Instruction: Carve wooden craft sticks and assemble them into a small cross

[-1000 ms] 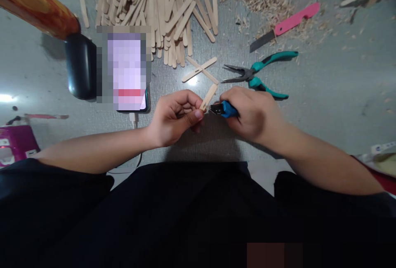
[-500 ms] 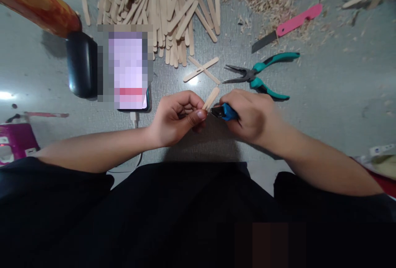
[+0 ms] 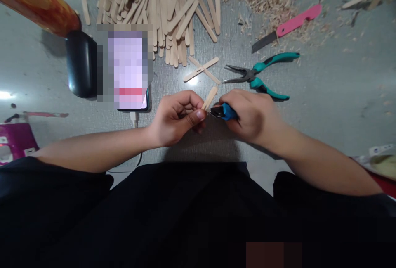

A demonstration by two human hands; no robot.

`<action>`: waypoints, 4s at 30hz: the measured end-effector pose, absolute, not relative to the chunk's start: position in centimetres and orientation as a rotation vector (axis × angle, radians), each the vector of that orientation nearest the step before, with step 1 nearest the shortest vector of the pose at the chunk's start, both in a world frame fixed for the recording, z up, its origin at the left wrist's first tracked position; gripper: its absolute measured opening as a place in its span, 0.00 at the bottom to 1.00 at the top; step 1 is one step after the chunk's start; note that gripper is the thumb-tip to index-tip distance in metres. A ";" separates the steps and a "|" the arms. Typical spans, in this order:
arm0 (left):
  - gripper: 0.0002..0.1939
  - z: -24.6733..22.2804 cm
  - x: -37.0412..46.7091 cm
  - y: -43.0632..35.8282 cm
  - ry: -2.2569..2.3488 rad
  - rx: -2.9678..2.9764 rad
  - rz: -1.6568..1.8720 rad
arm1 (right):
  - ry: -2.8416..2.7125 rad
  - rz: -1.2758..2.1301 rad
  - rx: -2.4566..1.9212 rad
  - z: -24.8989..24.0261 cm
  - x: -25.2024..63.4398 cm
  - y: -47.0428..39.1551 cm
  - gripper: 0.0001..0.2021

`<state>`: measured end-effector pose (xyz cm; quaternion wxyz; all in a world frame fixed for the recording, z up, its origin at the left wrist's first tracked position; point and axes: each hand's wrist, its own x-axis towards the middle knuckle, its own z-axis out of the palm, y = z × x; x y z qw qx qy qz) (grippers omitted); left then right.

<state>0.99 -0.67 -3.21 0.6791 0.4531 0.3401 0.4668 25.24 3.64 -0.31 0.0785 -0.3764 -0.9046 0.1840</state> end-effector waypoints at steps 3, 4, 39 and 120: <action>0.18 -3.1 0.9 -0.6 0.773 1.037 1.012 | -2.723 0.533 -1.131 -0.3 25.1 3.5 0.14; 0.19 -3.1 0.9 -0.6 0.770 1.048 0.997 | -2.726 0.510 -1.139 -0.3 25.1 3.4 0.13; 0.22 -2.5 1.5 -0.7 0.818 0.940 1.011 | -2.576 0.502 -1.124 -0.9 25.1 3.6 0.15; 0.21 -3.0 0.7 -0.6 0.617 0.973 0.870 | -2.777 0.701 -1.213 0.9 24.6 3.0 0.05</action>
